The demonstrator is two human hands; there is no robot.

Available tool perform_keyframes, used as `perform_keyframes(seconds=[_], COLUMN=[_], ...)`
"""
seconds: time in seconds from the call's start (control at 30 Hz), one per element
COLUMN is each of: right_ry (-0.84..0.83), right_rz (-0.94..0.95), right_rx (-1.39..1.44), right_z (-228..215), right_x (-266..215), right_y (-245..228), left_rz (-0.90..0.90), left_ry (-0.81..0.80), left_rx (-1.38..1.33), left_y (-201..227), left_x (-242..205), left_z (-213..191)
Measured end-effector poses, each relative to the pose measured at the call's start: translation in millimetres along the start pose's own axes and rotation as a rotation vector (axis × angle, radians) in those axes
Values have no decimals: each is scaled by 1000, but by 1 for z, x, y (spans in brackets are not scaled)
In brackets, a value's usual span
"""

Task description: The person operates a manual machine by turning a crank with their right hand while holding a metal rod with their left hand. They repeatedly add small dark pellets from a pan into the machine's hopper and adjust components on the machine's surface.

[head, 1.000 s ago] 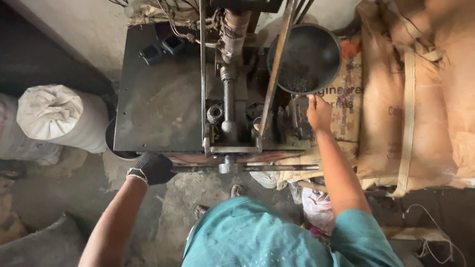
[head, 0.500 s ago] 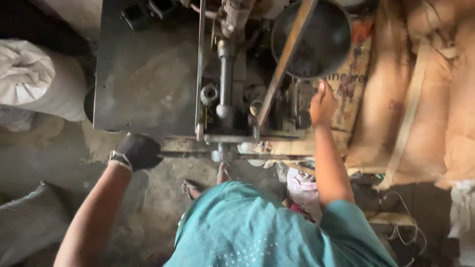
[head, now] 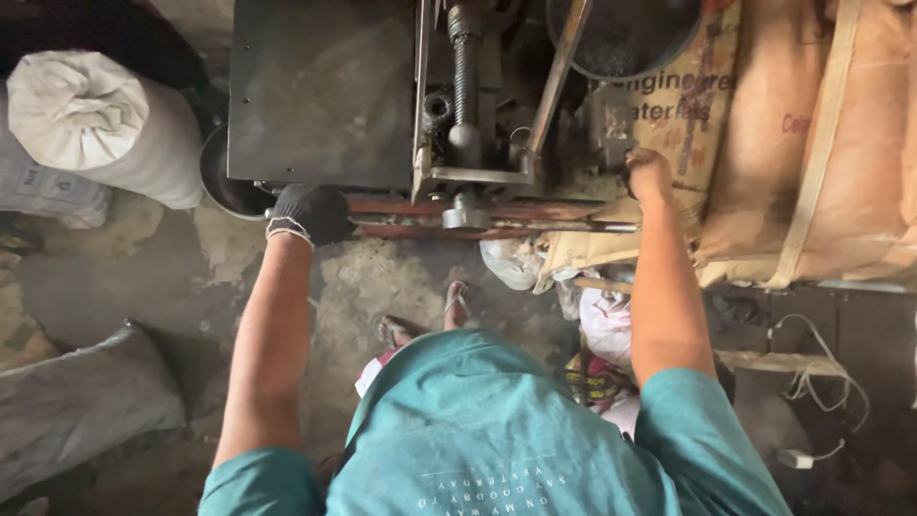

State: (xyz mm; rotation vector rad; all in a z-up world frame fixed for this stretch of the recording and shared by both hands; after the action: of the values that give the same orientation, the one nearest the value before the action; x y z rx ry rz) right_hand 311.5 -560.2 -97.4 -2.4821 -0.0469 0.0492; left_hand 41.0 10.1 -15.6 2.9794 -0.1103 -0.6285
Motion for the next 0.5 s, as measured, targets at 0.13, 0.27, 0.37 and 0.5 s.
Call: perform_keyframes(seconds=[0.13, 0.27, 0.37, 0.5], right_ry=[144, 179, 245, 182], right_rz=[70, -18, -18, 170], right_rx=[221, 193, 181, -22], right_z=[3, 0, 2, 8], right_x=[-20, -24, -25, -30], right_y=[10, 2, 3, 18], left_rz=[18, 5, 20, 52], left_ry=[-8, -35, -12, -13], left_rx=[-3, -45, -52, -11], left_y=[2, 2, 2, 4], left_x=[-1, -1, -1, -3], left_z=[-2, -8, -10, 2])
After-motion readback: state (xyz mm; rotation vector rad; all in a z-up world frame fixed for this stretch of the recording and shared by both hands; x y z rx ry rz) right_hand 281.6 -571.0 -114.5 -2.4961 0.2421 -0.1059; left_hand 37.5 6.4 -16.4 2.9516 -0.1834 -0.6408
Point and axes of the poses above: each hand's wrist, its own x-axis towards the middle knuckle, its own z-axis out of the palm, y = z × x, the point moved 6 cm from there along x, towards the middle knuckle, and after that the axes turned 1 degree about z, right-handed, at the moved point
